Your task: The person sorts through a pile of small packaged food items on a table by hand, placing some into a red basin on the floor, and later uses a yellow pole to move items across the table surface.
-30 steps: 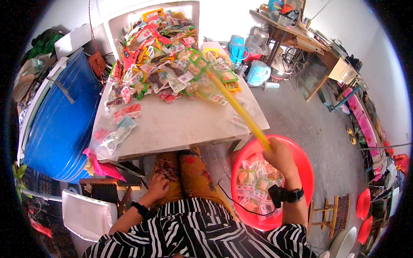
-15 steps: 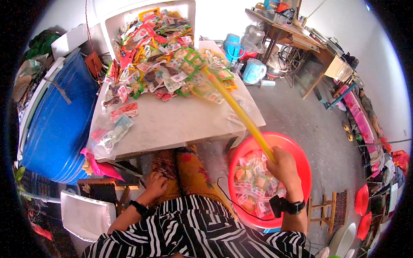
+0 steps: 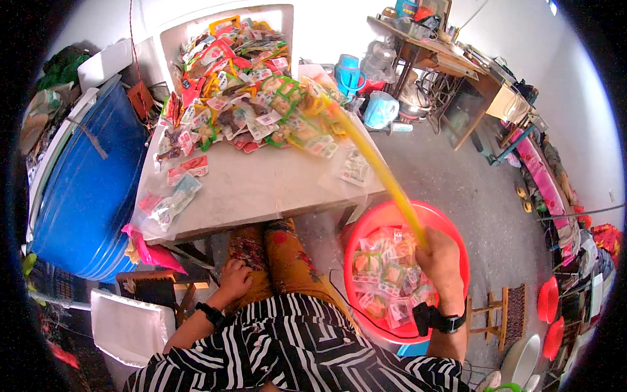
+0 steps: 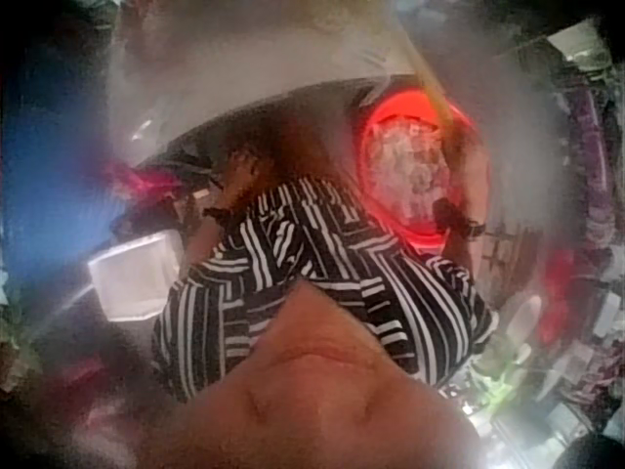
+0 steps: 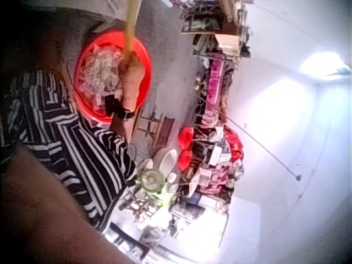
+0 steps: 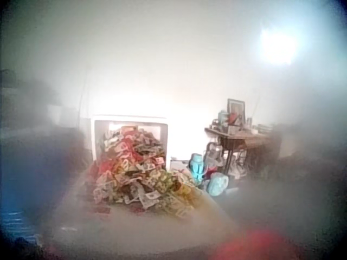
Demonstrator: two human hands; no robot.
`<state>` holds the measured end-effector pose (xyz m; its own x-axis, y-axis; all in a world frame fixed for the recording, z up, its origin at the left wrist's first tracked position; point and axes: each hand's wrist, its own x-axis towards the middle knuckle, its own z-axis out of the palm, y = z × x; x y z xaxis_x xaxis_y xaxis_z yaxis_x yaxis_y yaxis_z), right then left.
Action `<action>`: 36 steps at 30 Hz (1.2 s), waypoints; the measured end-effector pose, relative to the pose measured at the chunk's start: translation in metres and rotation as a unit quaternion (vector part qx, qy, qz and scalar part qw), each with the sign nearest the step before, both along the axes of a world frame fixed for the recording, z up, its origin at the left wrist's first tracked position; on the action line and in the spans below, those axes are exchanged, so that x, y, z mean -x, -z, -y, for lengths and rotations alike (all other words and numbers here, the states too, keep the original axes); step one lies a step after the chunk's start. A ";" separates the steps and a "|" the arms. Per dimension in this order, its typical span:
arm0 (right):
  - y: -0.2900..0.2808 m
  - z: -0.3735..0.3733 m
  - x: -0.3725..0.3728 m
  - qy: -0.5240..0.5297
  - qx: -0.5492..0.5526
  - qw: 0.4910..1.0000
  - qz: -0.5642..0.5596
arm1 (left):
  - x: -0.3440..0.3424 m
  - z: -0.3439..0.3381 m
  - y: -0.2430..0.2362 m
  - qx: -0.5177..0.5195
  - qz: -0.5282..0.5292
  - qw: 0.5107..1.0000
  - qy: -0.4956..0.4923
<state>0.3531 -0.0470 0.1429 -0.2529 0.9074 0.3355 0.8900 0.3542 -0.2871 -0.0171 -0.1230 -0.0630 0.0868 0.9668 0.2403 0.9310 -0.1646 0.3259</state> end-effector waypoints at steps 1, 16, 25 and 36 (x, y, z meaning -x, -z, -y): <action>-0.003 0.002 0.002 0.007 0.016 0.998 -0.052 | 0.000 0.000 0.000 -0.003 -0.005 1.000 -0.007; 0.053 -0.028 0.014 0.054 0.251 0.811 -0.525 | 0.002 -0.001 0.004 -0.027 0.008 1.000 0.008; 0.064 -0.026 0.035 0.067 0.311 0.716 -0.621 | 0.006 0.003 0.008 -0.035 0.019 0.999 0.000; 0.082 -0.013 0.070 -0.032 0.311 0.748 -0.585 | 0.005 0.002 0.008 -0.041 0.008 0.999 -0.003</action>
<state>0.2831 -0.0342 0.0612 -0.1657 0.9786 -0.1223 -0.1124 -0.1419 -0.9835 -0.0217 -0.1254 -0.0710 0.0769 0.9443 0.3201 0.9265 -0.1863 0.3270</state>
